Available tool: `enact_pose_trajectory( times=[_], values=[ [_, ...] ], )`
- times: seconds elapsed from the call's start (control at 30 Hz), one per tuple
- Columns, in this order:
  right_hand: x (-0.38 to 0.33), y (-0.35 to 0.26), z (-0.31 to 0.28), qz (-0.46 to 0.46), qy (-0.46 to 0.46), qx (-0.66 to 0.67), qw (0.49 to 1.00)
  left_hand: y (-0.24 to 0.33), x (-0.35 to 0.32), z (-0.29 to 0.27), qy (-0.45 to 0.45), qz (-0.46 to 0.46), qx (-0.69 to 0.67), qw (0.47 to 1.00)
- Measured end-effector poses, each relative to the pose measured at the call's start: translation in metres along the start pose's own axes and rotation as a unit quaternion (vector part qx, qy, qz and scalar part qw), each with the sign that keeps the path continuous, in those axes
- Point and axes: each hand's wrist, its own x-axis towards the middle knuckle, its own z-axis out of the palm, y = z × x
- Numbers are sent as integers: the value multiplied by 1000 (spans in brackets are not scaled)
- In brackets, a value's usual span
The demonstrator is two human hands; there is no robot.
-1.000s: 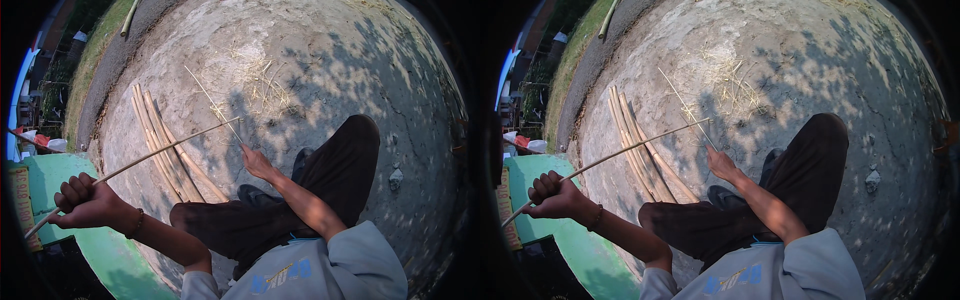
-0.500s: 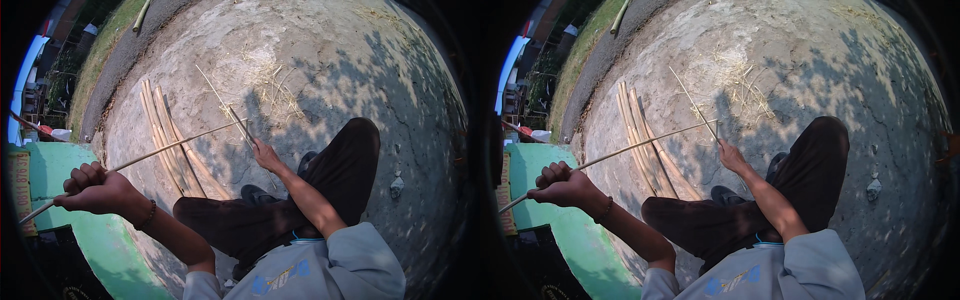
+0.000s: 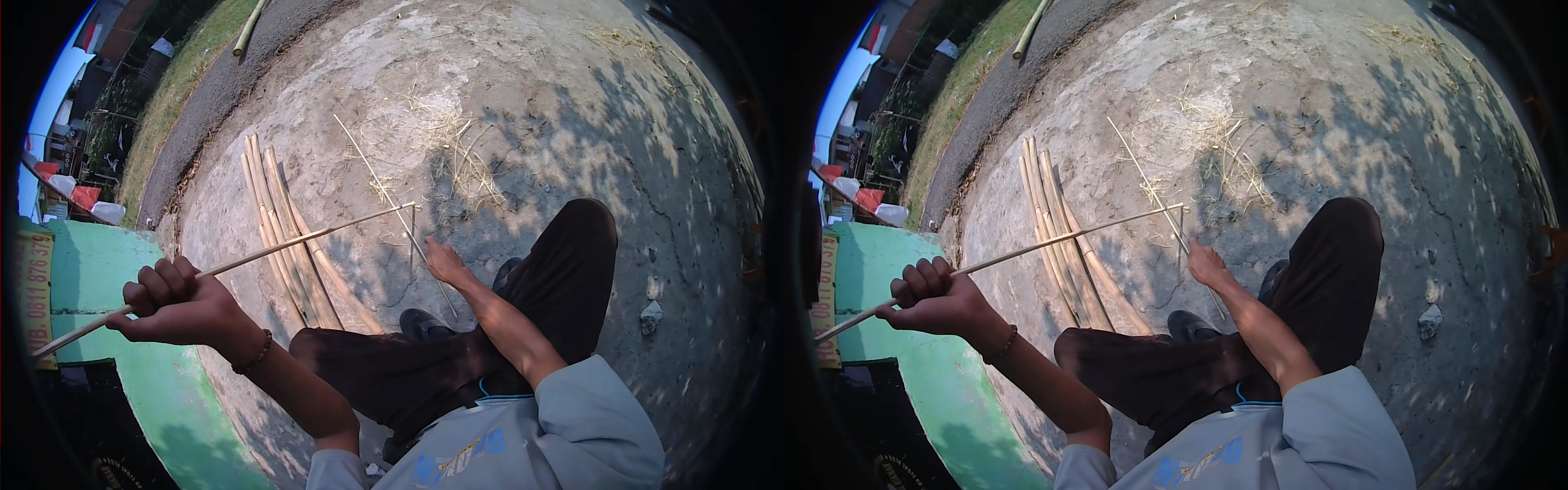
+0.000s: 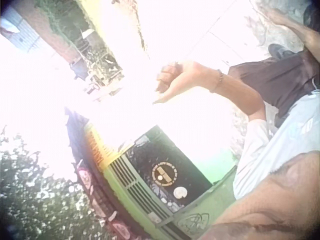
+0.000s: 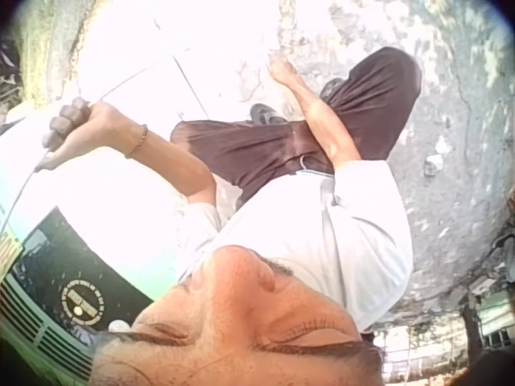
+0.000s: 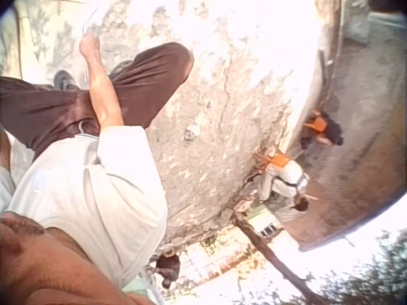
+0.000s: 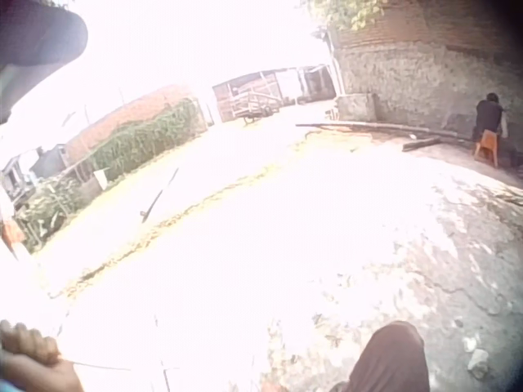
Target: The recorder is shaving a thin strip of bamboo with a knife while sitting outdoors.
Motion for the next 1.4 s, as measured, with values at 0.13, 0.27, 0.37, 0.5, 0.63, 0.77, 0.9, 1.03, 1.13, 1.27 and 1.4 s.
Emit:
enact_pose_trajectory(
  times=[0.13, 0.27, 0.37, 0.5, 0.63, 0.77, 0.9, 1.03, 1.13, 1.27, 1.4],
  values=[
    [-18, -65, -7, -73, 35, 84, 993, 1, 6, -6, -33, 12, -1, 999],
    [-31, -118, -9, -104, -2, 106, 989, 0, 10, -4, -30, 11, 21, 999],
    [11, -1, 30, -154, 73, -26, 985, -7, 10, 11, -34, -27, -12, 999],
    [20, 47, 11, 141, -82, 68, 984, -4, 23, -9, -37, 1, -40, 999],
    [-1, -6, -3, 110, 8, 141, 984, -3, 14, 1, -39, -27, -73, 996],
    [-3, -1, -3, -1, 13, 72, 997, -13, 9, 15, -83, -53, -107, 989],
    [-9, 4, -23, 40, -53, 110, 992, -31, 44, 13, -153, -98, -54, 982],
    [1, -26, -59, 43, 52, 304, 950, -24, 53, 13, -254, -44, 86, 962],
    [-4, -112, -124, -14, 67, 429, 901, -24, 55, 7, -290, -2, 162, 943],
    [-23, -216, -213, -195, 40, 336, 921, -18, 40, 23, -383, 80, 183, 902],
    [-65, -308, -237, -231, 52, 313, 919, 10, -11, 54, -440, 120, 190, 869]
  ],
)
